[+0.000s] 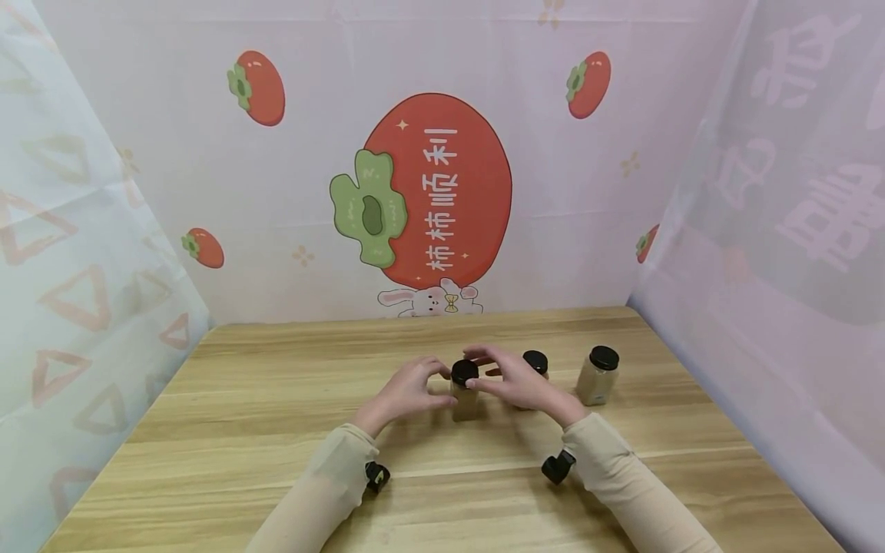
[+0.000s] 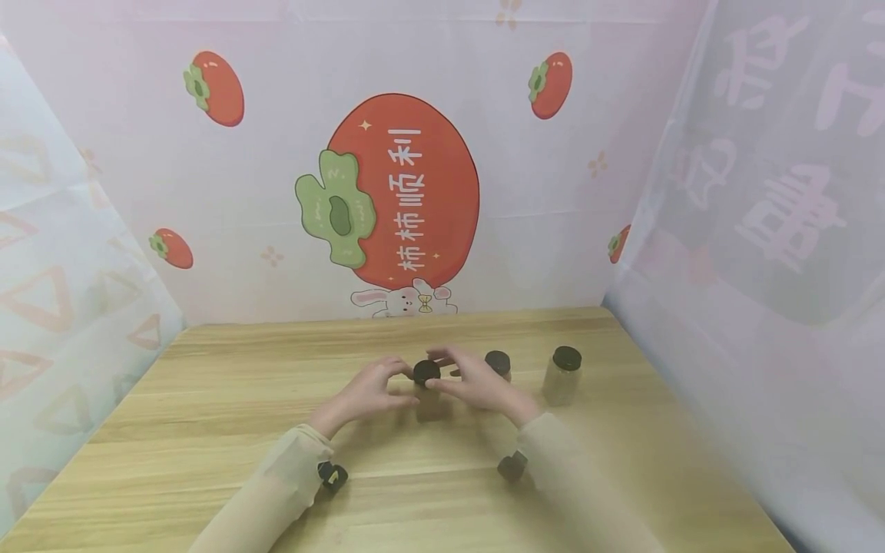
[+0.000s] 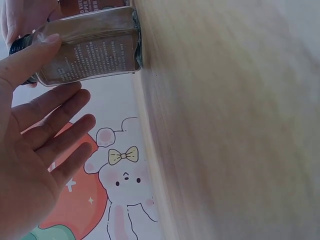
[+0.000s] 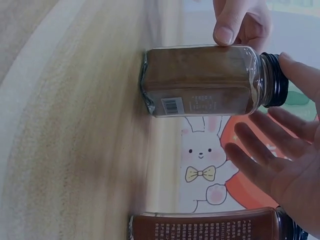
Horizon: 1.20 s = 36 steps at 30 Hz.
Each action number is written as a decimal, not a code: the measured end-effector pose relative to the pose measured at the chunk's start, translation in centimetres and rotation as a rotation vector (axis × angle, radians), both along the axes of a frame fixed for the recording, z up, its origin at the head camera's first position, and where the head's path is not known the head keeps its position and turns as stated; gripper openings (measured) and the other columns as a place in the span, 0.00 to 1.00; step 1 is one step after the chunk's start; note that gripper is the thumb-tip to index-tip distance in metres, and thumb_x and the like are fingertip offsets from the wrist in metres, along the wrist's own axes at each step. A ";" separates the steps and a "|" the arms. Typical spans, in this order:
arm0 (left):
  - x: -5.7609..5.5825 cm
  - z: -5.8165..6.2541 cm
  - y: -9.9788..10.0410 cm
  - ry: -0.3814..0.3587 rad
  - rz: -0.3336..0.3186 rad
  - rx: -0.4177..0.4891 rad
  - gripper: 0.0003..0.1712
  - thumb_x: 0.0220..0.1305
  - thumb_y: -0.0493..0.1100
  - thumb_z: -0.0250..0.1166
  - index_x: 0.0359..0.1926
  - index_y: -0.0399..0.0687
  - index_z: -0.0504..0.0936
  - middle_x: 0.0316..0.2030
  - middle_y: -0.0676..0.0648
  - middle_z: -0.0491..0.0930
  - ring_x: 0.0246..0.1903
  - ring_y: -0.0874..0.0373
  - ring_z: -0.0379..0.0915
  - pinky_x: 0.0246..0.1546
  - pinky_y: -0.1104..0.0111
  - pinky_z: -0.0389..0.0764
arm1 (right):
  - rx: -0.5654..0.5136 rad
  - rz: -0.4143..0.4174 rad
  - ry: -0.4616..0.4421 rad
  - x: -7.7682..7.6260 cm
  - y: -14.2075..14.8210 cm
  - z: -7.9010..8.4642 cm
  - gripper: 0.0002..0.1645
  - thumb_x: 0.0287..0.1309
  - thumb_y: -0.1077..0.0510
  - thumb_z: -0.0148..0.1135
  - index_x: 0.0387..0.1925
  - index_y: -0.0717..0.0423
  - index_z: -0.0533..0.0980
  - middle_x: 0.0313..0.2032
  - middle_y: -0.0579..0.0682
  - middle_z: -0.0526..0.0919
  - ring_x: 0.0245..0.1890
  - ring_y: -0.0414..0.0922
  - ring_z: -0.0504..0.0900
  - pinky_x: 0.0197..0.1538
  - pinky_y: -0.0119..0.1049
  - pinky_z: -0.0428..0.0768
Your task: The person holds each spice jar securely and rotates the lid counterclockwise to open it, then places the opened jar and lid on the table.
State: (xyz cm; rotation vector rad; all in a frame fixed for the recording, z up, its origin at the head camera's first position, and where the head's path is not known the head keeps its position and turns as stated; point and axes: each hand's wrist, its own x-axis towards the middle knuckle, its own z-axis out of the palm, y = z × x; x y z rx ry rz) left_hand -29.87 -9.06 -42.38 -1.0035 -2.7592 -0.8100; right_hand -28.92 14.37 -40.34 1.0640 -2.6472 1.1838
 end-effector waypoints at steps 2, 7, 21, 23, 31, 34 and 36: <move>0.0 0.0 -0.1 -0.004 0.001 0.010 0.26 0.51 0.55 0.72 0.47 0.45 0.81 0.45 0.49 0.80 0.49 0.49 0.76 0.53 0.59 0.75 | -0.004 -0.023 -0.002 0.1 -0.1 0.0 0.32 0.58 0.48 0.64 0.60 0.58 0.68 0.57 0.54 0.76 0.56 0.53 0.77 0.55 0.50 0.77; 0.0 0.0 -0.1 0.002 0.000 0.023 0.25 0.51 0.54 0.72 0.46 0.45 0.81 0.44 0.49 0.80 0.49 0.48 0.76 0.52 0.59 0.76 | -0.029 -0.075 0.002 0.3 -0.4 0.0 0.29 0.55 0.48 0.67 0.54 0.59 0.70 0.51 0.53 0.79 0.53 0.55 0.78 0.52 0.50 0.78; 0.2 0.2 -0.1 0.007 -0.011 0.032 0.23 0.51 0.53 0.72 0.45 0.44 0.82 0.42 0.49 0.80 0.48 0.48 0.76 0.51 0.59 0.76 | -0.038 -0.131 -0.003 0.5 -0.7 -0.1 0.26 0.53 0.48 0.69 0.49 0.56 0.72 0.47 0.50 0.81 0.51 0.50 0.79 0.50 0.46 0.80; 0.2 0.2 -0.1 0.014 -0.010 0.025 0.23 0.51 0.53 0.72 0.44 0.44 0.82 0.42 0.49 0.80 0.48 0.49 0.76 0.51 0.60 0.76 | -0.035 -0.127 0.004 0.5 -0.7 0.0 0.27 0.53 0.47 0.68 0.49 0.57 0.72 0.47 0.50 0.81 0.51 0.51 0.80 0.50 0.47 0.80; 0.2 0.1 0.0 0.017 -0.006 0.017 0.24 0.51 0.53 0.72 0.44 0.43 0.81 0.42 0.48 0.80 0.48 0.48 0.76 0.52 0.60 0.76 | -0.026 -0.100 0.004 0.5 -0.5 0.1 0.24 0.55 0.48 0.67 0.50 0.54 0.73 0.48 0.50 0.81 0.52 0.52 0.80 0.50 0.47 0.80; 0.2 0.1 0.0 0.019 -0.010 0.020 0.24 0.51 0.53 0.72 0.44 0.43 0.81 0.42 0.49 0.80 0.48 0.48 0.76 0.52 0.59 0.76 | -0.027 -0.083 -0.001 0.4 -0.4 0.1 0.23 0.56 0.49 0.66 0.50 0.54 0.74 0.49 0.50 0.81 0.52 0.52 0.80 0.51 0.47 0.80; 0.2 0.1 0.0 0.019 -0.011 0.023 0.24 0.51 0.53 0.72 0.44 0.43 0.82 0.42 0.49 0.80 0.48 0.48 0.76 0.52 0.59 0.76 | -0.023 -0.071 -0.004 0.3 -0.3 0.2 0.23 0.56 0.50 0.66 0.51 0.54 0.74 0.49 0.50 0.81 0.52 0.52 0.80 0.52 0.47 0.80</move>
